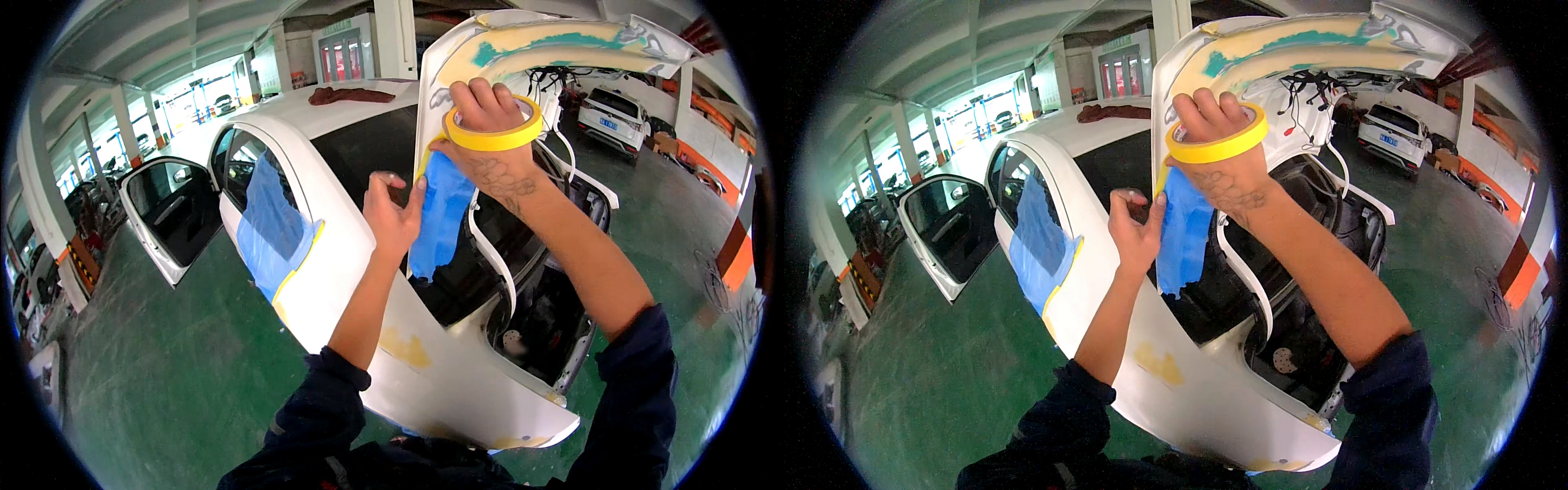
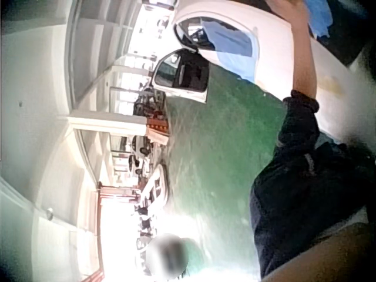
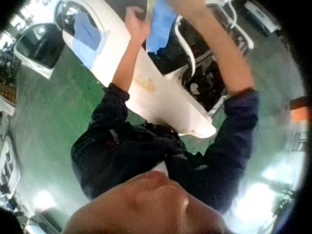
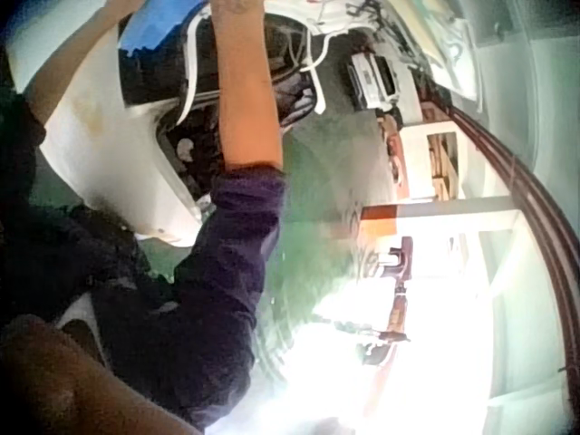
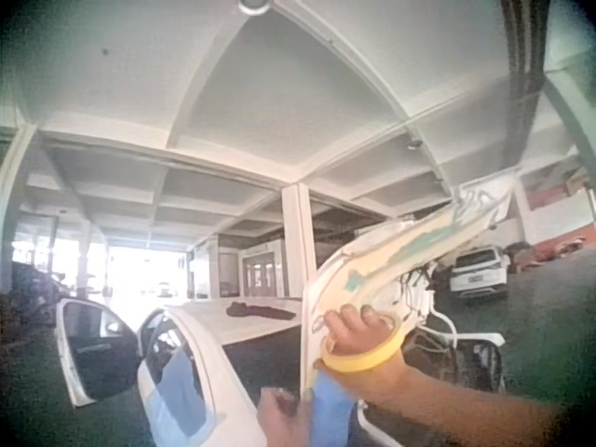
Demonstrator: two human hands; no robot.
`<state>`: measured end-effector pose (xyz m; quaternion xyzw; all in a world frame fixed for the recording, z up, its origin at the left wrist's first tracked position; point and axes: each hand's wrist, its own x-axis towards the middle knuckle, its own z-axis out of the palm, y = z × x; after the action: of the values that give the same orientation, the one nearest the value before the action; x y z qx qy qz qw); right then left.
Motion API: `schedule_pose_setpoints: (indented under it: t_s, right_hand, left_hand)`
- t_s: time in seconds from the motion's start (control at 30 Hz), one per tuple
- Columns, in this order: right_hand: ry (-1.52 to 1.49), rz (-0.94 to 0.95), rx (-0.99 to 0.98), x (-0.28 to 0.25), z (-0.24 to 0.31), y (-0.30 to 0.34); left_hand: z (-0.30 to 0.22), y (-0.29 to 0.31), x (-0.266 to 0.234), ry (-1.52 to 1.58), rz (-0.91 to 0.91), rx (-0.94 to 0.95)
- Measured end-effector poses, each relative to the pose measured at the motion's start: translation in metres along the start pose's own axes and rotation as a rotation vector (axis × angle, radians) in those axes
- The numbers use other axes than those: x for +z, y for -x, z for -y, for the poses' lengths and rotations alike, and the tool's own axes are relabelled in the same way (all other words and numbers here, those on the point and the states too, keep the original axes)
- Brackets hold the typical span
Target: The person applies blue masking paper and yellow masking tape to the front fender and hood of a white car. They smooth the paper and tape along the wheel arch, hood edge, and trunk area to protect surfaces during bodywork.
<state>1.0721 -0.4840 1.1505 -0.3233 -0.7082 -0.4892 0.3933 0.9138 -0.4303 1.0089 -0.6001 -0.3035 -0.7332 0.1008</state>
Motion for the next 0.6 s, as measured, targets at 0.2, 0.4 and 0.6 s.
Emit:
schedule_pose_setpoints:
  t_s: [0.2, 0.4, 0.6]
  right_hand:
    - [-0.033, 0.032, 0.007, -0.004, -0.001, 0.015]
    - [0.035, 0.049, 0.1, -0.016, -0.016, 0.046]
    - [0.047, 0.033, 0.081, -0.021, -0.013, 0.041]
  left_hand:
    - [-0.006, -0.033, 0.003, 0.11, -0.027, -0.058]
    - [-0.017, -0.034, -0.002, 0.041, -0.02, -0.154]
    - [-0.022, -0.037, -0.007, -0.008, 0.005, -0.182]
